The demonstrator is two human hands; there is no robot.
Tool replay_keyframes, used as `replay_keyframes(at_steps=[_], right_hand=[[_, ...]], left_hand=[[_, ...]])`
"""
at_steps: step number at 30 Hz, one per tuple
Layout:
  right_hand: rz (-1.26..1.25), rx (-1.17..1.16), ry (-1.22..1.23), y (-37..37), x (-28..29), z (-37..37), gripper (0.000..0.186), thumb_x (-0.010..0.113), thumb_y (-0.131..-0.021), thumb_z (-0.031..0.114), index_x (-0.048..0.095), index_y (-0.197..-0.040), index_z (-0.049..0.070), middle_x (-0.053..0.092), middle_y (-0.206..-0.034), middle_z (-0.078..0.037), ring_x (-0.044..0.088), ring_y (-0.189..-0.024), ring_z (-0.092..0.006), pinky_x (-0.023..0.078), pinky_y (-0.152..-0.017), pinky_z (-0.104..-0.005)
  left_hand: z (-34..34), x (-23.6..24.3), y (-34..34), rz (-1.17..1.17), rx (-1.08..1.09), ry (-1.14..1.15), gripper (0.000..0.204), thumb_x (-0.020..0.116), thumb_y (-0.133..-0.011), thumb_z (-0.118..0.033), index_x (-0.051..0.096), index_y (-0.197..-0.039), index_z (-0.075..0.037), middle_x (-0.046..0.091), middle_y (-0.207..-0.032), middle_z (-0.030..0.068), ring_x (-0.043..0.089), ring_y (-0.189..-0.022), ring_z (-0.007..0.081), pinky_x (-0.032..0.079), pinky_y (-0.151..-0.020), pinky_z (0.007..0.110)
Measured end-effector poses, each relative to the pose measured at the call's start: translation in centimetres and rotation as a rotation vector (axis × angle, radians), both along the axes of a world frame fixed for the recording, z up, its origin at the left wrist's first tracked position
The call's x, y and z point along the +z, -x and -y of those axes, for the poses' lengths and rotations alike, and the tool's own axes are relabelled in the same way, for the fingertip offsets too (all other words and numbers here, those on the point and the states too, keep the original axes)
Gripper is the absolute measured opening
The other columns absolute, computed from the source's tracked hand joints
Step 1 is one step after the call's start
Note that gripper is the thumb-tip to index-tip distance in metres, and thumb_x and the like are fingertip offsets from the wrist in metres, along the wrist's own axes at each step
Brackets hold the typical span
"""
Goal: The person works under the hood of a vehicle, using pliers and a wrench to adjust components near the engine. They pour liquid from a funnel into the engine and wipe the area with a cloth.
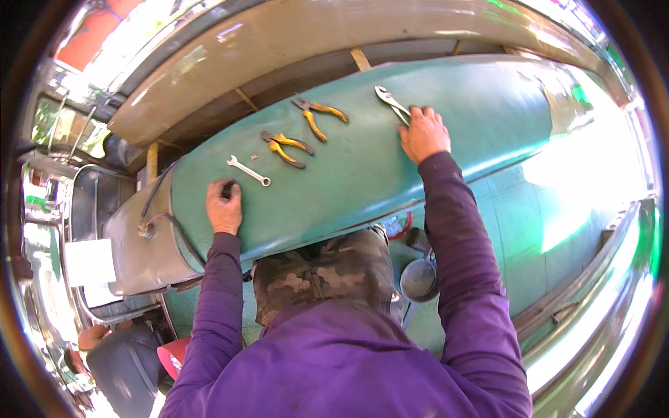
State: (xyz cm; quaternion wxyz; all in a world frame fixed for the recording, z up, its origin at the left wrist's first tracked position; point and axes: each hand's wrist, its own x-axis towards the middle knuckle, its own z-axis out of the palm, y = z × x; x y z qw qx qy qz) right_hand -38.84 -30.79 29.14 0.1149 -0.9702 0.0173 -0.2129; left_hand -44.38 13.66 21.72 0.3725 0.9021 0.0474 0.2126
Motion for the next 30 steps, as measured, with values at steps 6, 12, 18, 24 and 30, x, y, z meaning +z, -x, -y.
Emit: replay_keyframes(at_steps=[6, 12, 18, 24, 30], right_hand=[[-0.113, -0.166, -0.323, 13.0, -3.6, 6.3, 0.027, 0.067, -0.093, 0.026, 0.063, -0.087, 0.0, 0.061, -0.083, -0.02, 0.061, -0.082, -0.0427, 0.049, -0.074, -0.0491], [-0.894, -0.742, -0.544, 38.7, -15.2, 7.6, 0.065, 0.059, -0.095, 0.058, 0.068, -0.099, -0.007, 0.067, -0.086, -0.03, 0.067, -0.085, -0.0488, 0.052, -0.078, -0.0535], [-0.892, -1.092, -1.39, 44.4, -25.7, 2.5, 0.084, 0.057, -0.091, 0.07, 0.059, -0.134, -0.003, 0.059, -0.138, -0.027, 0.059, -0.125, -0.04, 0.049, -0.096, -0.0517], [-0.814, -1.026, -0.923, 43.7, -29.5, 2.6, 0.072, 0.048, -0.098, 0.061, 0.068, -0.117, -0.005, 0.07, -0.113, -0.029, 0.066, -0.108, -0.0435, 0.05, -0.096, -0.0463], [-0.877, -0.817, -0.37, 47.5, -29.8, 5.5, 0.051, 0.043, -0.102, 0.044, 0.07, -0.111, 0.001, 0.069, -0.11, -0.03, 0.065, -0.107, -0.0463, 0.049, -0.097, -0.0503]], left_hand=[[-0.5, -1.7, -1.1, 0.071, -0.029, -0.126, 0.015, 0.073, -0.086, -0.013, 0.068, -0.098, -0.005, 0.064, -0.095, 0.0082, 0.061, -0.076, 0.0221, 0.051, -0.07, 0.034], [-0.6, -2.6, -1.5, 0.064, -0.035, -0.123, 0.02, 0.075, -0.09, -0.018, 0.069, -0.1, -0.002, 0.062, -0.092, 0.0057, 0.054, -0.07, 0.0173, 0.047, -0.065, 0.031], [0.8, 0.4, 0.3, 0.15, -0.1, -0.041, 0.027, 0.075, -0.089, -0.016, 0.067, -0.111, -0.001, 0.061, -0.1, 0.0073, 0.054, -0.077, 0.0183, 0.048, -0.072, 0.032], [7.2, 4.2, 11.6, 0.044, -0.429, -0.02, 0.028, 0.069, -0.083, 0.0, 0.067, -0.111, -0.003, 0.06, -0.1, 0.0085, 0.055, -0.08, 0.0186, 0.049, -0.073, 0.032], [12.4, 4.1, 15.4, -0.566, -0.796, 0.362, 0.03, 0.073, -0.085, -0.011, 0.068, -0.111, 0.002, 0.069, -0.099, 0.0102, 0.063, -0.082, 0.0171, 0.051, -0.077, 0.03]])
